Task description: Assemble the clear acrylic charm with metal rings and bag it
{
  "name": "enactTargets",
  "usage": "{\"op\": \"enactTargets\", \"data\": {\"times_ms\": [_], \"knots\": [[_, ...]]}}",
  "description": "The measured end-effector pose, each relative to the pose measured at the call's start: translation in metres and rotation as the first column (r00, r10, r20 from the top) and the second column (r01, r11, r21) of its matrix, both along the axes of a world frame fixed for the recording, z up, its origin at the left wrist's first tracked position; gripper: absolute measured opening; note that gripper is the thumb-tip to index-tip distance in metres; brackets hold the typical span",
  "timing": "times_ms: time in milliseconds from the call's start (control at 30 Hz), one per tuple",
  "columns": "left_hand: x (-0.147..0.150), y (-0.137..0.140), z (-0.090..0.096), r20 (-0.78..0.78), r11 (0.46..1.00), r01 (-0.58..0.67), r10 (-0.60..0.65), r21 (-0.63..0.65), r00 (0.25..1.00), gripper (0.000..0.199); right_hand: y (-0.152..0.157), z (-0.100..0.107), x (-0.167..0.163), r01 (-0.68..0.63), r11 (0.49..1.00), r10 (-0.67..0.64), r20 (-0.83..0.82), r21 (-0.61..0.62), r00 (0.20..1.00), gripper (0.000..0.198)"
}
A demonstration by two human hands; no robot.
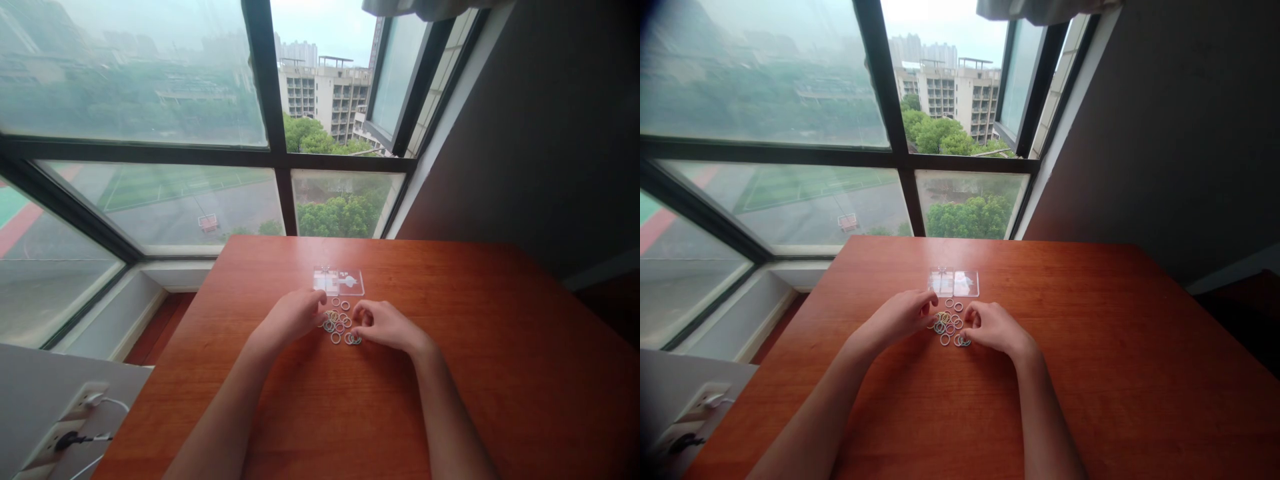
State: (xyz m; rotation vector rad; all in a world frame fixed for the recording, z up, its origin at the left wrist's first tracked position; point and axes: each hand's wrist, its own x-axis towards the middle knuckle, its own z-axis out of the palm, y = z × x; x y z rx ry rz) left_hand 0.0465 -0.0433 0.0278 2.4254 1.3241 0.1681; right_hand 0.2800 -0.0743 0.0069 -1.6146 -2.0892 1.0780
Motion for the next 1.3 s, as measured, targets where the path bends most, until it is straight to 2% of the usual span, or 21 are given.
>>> {"op": "enactTargets", "data": {"times_ms": [67,133,233,467,633,833,1000,1133,1300], "knots": [[0.001,-0.001,-0.002,-0.009,0.998,0.037,-0.037,-0.05,0.999,0.014,-0.003,0.002,-0.001,-0.047,0.998,0.048,0.008,-0.033,0.999,0.017],[0.002,-0.002,-0.004,0.002,0.996,0.062,-0.062,-0.058,0.998,0.015,-0.004,0.002,-0.004,-0.056,0.998,0.056,0.032,-0.005,0.998,0.015],[0.005,-0.002,-0.007,-0.003,0.998,0.049,-0.05,-0.028,0.999,0.01,-0.003,0.0,-0.011,-0.047,0.996,0.043,0.058,0.072,0.997,0.007],[0.009,0.001,-0.01,-0.061,0.999,0.022,-0.019,0.041,0.998,0.011,0.002,-0.005,-0.023,0.027,0.973,-0.047,0.086,0.229,0.995,0.01],[0.007,0.002,-0.011,-0.077,0.994,0.034,-0.026,0.107,0.997,0.017,0.006,-0.009,-0.024,0.04,0.961,-0.065,0.083,0.273,0.994,0.011],[0.004,0.003,-0.008,-0.005,0.988,0.019,-0.018,0.151,1.0,0.016,0.007,-0.011,-0.02,0.105,0.95,-0.127,0.056,0.294,0.99,0.014],[0.001,0.004,-0.008,0.06,0.994,-0.003,-0.004,0.113,0.998,0.015,0.002,-0.005,-0.024,0.017,0.957,-0.034,0.056,0.289,0.998,0.013],[-0.002,0.005,-0.008,0.031,0.994,-0.011,0.008,0.105,0.999,0.014,-0.001,-0.003,-0.029,-0.082,0.962,0.063,0.083,0.261,0.995,0.007],[-0.003,0.006,-0.006,0.035,0.995,-0.011,0.007,0.098,0.999,0.014,0.0,-0.005,-0.033,-0.077,0.952,0.045,0.113,0.297,0.993,0.014]]}}
